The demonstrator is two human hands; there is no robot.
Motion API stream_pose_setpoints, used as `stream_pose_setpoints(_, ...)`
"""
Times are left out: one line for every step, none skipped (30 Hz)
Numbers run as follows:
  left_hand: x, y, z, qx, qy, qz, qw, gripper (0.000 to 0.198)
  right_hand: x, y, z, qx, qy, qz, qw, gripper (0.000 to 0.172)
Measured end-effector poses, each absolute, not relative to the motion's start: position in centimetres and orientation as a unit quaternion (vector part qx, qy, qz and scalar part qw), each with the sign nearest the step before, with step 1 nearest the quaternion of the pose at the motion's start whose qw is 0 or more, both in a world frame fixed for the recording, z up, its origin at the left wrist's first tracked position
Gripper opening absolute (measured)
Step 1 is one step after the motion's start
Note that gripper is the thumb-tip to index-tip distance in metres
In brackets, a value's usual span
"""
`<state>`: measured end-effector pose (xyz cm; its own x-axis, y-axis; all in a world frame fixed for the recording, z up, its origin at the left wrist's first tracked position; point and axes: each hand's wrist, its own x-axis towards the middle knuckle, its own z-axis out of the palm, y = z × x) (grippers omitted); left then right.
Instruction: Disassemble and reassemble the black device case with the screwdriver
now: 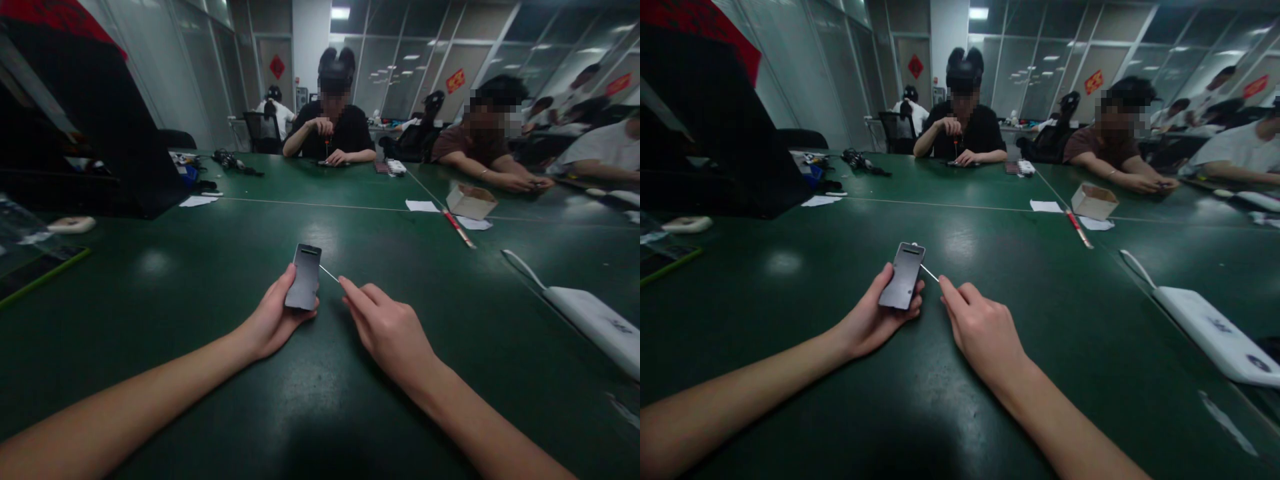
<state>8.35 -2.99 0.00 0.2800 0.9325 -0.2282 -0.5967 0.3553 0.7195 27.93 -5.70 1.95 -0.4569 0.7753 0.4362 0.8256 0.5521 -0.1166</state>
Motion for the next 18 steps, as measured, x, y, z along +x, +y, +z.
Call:
stream_pose_setpoints(8.6,-3.3,-0.1,0.263,0.336,0.514,0.744,0.046,27.8,-5.8,1.9,-0.473,-0.852,-0.074,0.213,0.041)
stream_pose_setpoints(8.9,-3.6,-0.2,0.266,0.339,0.52,0.738,0.048,27.7,-5.9,1.8,-0.475,-0.852,-0.085,0.204,0.042)
stream_pose_setpoints(9.1,-3.8,-0.3,0.268,0.335,0.528,0.733,0.049,27.4,-6.0,1.6,-0.477,-0.852,-0.088,0.198,0.042)
stream_pose_setpoints(9.4,-4.1,-0.4,0.27,0.329,0.539,0.727,0.05,27.1,-6.2,1.5,-0.478,-0.852,-0.08,0.199,0.043)
stream_pose_setpoints(9.5,-4.3,-0.4,0.272,0.325,0.549,0.72,0.049,26.7,-6.3,1.4,-0.476,-0.852,-0.059,0.211,0.044)
stream_pose_setpoints(9.7,-4.4,-0.4,0.274,0.324,0.562,0.71,0.048,26.3,-6.5,1.3,-0.471,-0.85,-0.024,0.234,0.045)
stream_pose_setpoints(9.8,-4.5,-0.4,0.275,0.323,0.575,0.7,0.048,25.9,-6.6,1.3,-0.463,-0.844,0.021,0.269,0.044)
stream_pose_setpoints(9.8,-4.5,-0.3,0.274,0.323,0.587,0.69,0.047,25.5,-6.7,1.2,-0.455,-0.831,0.072,0.312,0.043)
stream_pose_setpoints(9.9,-4.6,-0.3,0.274,0.323,0.598,0.681,0.046,25.2,-6.8,1.2,-0.448,-0.813,0.122,0.353,0.041)
stream_pose_setpoints(9.9,-4.6,-0.3,0.272,0.32,0.607,0.675,0.045,24.8,-6.9,1.2,-0.441,-0.792,0.166,0.388,0.039)
stream_pose_setpoints(10.0,-4.6,-0.3,0.271,0.316,0.614,0.671,0.044,24.6,-7.0,1.1,-0.436,-0.774,0.201,0.414,0.038)
stream_pose_setpoints(10.1,-4.7,-0.3,0.271,0.31,0.618,0.669,0.043,24.3,-7.1,1.0,-0.433,-0.759,0.225,0.43,0.037)
stream_pose_setpoints(10.1,-4.8,-0.3,0.27,0.304,0.621,0.67,0.043,24.2,-7.2,0.9,-0.431,-0.75,0.241,0.44,0.037)
stream_pose_setpoints(10.2,-4.8,-0.3,0.269,0.298,0.622,0.673,0.042,24.0,-7.3,0.8,-0.429,-0.744,0.25,0.447,0.037)
stream_pose_setpoints(10.3,-4.9,-0.4,0.268,0.294,0.621,0.675,0.041,23.9,-7.4,0.7,-0.427,-0.74,0.256,0.451,0.037)
stream_pose_setpoints(10.4,-5.0,-0.4,0.269,0.291,0.62,0.678,0.041,23.9,-7.5,0.6,-0.428,-0.736,0.261,0.454,0.037)
stream_pose_setpoints(10.4,-5.1,-0.4,0.271,0.291,0.618,0.678,0.041,23.8,-7.6,0.5,-0.431,-0.732,0.266,0.456,0.037)
stream_pose_setpoints(10.4,-5.1,-0.4,0.275,0.293,0.617,0.677,0.041,23.7,-7.7,0.5,-0.435,-0.726,0.272,0.459,0.037)
